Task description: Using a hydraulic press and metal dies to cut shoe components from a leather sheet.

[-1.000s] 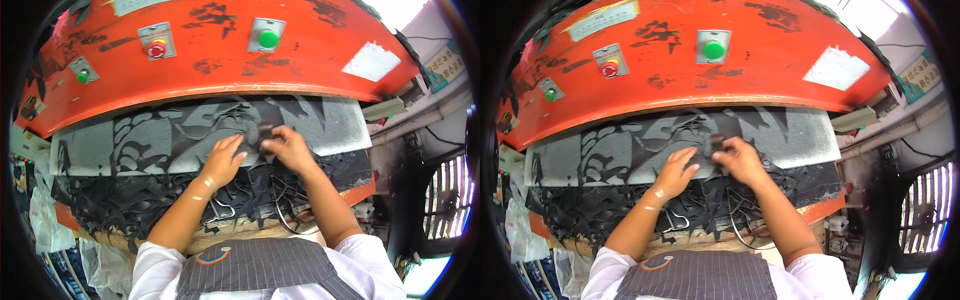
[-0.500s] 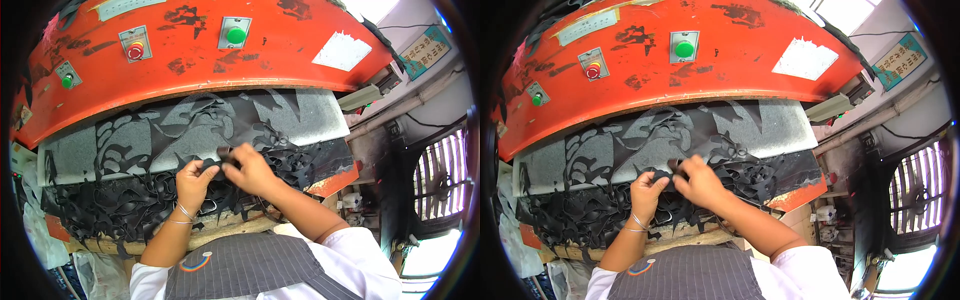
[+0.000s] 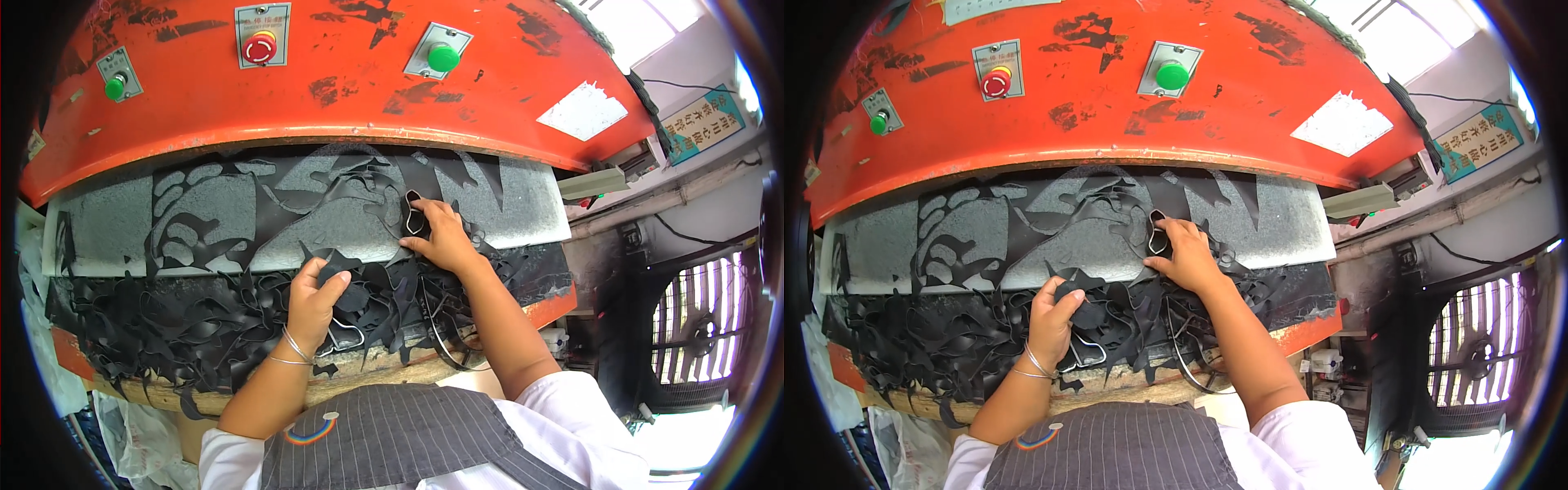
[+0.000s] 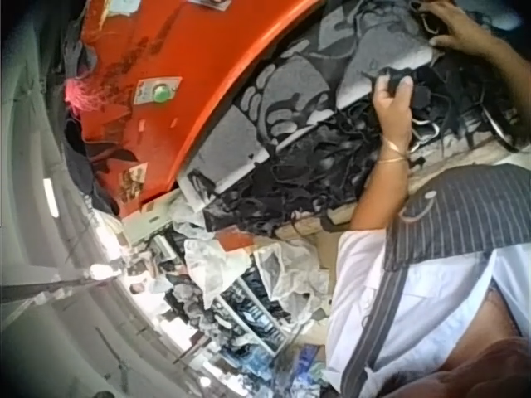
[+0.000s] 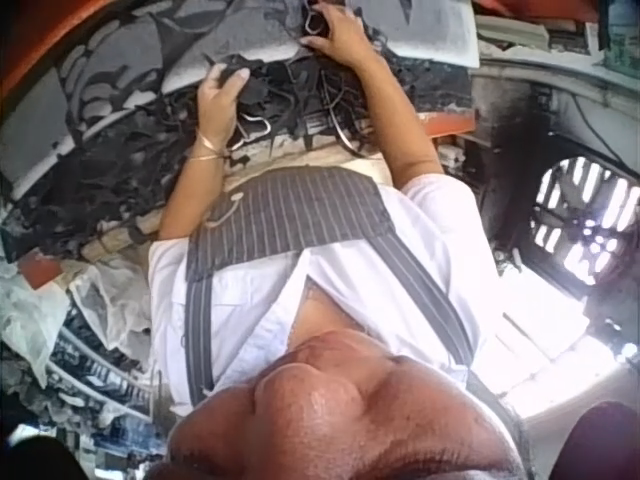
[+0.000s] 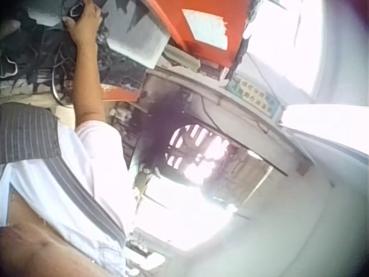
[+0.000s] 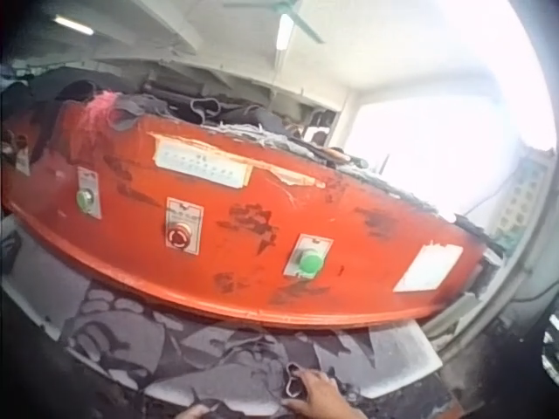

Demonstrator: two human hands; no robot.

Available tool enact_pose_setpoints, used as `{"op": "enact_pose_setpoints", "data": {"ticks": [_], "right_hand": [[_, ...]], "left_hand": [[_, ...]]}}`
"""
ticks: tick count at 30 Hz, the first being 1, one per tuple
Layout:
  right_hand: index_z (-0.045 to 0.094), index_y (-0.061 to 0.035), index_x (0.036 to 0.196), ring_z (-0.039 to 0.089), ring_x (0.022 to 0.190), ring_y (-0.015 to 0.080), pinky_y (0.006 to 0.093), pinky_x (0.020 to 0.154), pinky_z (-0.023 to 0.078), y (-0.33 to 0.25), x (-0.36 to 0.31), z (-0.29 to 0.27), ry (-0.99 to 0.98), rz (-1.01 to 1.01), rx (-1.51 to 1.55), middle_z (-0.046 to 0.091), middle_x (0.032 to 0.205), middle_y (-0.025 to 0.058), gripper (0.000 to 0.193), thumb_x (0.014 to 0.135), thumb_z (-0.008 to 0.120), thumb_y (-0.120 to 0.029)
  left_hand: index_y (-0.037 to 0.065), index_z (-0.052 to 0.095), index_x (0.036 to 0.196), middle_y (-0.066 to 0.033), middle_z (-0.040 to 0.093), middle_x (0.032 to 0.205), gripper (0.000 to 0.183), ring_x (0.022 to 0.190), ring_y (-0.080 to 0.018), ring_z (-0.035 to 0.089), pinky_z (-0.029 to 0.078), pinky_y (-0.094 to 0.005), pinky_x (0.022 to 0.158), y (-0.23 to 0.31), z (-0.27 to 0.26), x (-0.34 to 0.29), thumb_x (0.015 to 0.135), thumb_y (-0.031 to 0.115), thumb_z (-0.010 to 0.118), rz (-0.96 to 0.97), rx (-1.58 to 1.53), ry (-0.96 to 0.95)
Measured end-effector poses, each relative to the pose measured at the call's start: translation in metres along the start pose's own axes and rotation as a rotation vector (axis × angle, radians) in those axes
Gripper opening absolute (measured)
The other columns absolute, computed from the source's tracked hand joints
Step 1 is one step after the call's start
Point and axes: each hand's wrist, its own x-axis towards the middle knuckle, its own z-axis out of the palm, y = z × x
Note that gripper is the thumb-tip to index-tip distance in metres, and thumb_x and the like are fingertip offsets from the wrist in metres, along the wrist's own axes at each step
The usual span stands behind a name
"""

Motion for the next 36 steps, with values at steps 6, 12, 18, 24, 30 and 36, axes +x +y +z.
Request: {"op": "enact_pose_setpoints", "data": {"ticks": [6, 12, 18, 24, 30, 36], "right_hand": [[0.059, -0.0040, 0.120, 0.052, 0.119, 0.0331, 0.0430, 0.098, 0.039, 0.002, 0.001, 0.015, 0.135, -0.068, -0.068, 0.060, 0.121, 0.0171, 0.065, 0.068, 0.083, -0.034], [0.062, -0.0028, 0.115, 0.053, 0.117, 0.0324, 0.0424, 0.097, 0.041, -0.003, 0.004, 0.016, 0.214, -0.075, -0.106, 0.061, 0.120, 0.0175, 0.060, 0.068, 0.082, -0.034], [0.062, -0.0008, 0.113, 0.056, 0.113, 0.0360, 0.0439, 0.097, 0.043, -0.008, -0.003, 0.016, 0.216, -0.050, -0.093, 0.063, 0.113, 0.0193, 0.061, 0.068, 0.083, -0.035], [0.047, -0.0035, 0.135, 0.051, 0.119, 0.0391, 0.0467, 0.103, 0.038, -0.026, -0.022, -0.001, 0.320, 0.005, -0.183, 0.046, 0.137, 0.0240, 0.089, 0.064, 0.085, -0.044], [0.047, 0.0009, 0.129, 0.059, 0.097, 0.0224, 0.0332, 0.079, 0.050, -0.071, -0.025, -0.041, 0.586, -0.125, 0.348, 0.058, 0.112, 0.0158, 0.075, 0.073, 0.085, -0.031], [0.052, -0.0012, 0.088, 0.057, 0.061, 0.0101, 0.0262, 0.053, 0.046, -0.115, -0.007, -0.100, 0.776, -0.050, 0.594, 0.062, 0.071, 0.0078, 0.027, 0.085, 0.075, -0.016]], "left_hand": [[0.006, 0.054, 0.087, -0.0016, 0.062, 0.080, 0.010, 0.073, -0.0066, 0.058, 0.048, -0.0224, 0.068, -0.004, -0.004, 0.003, 0.088, 0.006, 0.064, -0.064, 0.061, -0.059], [0.005, 0.050, 0.086, -0.0121, 0.064, 0.087, 0.008, 0.082, -0.0173, 0.064, 0.052, -0.0315, 0.076, 0.008, -0.002, 0.006, 0.087, 0.004, 0.058, -0.050, 0.038, -0.071], [0.006, 0.043, 0.090, -0.0195, 0.063, 0.088, 0.011, 0.085, -0.0311, 0.066, 0.055, -0.0444, 0.079, 0.038, 0.000, -0.004, 0.085, 0.005, 0.053, -0.008, -0.211, -0.069], [0.003, 0.049, 0.118, -0.0016, 0.047, 0.067, 0.026, 0.059, -0.0126, 0.046, 0.043, -0.0297, 0.060, 0.107, -0.045, 0.011, 0.093, 0.009, 0.054, 0.379, 0.036, 0.200], [0.002, 0.061, 0.100, 0.0029, 0.050, 0.073, 0.026, 0.066, -0.0057, 0.043, 0.038, -0.0233, 0.062, 0.190, -0.151, 0.010, 0.100, 0.027, 0.054, 1.124, 0.727, 0.771], [0.002, 0.056, 0.092, -0.0036, 0.054, 0.078, 0.025, 0.069, -0.0113, 0.046, 0.043, -0.0281, 0.065, 0.250, -0.122, -0.027, 0.100, 0.025, 0.055, 1.232, 1.107, 0.726]]}}
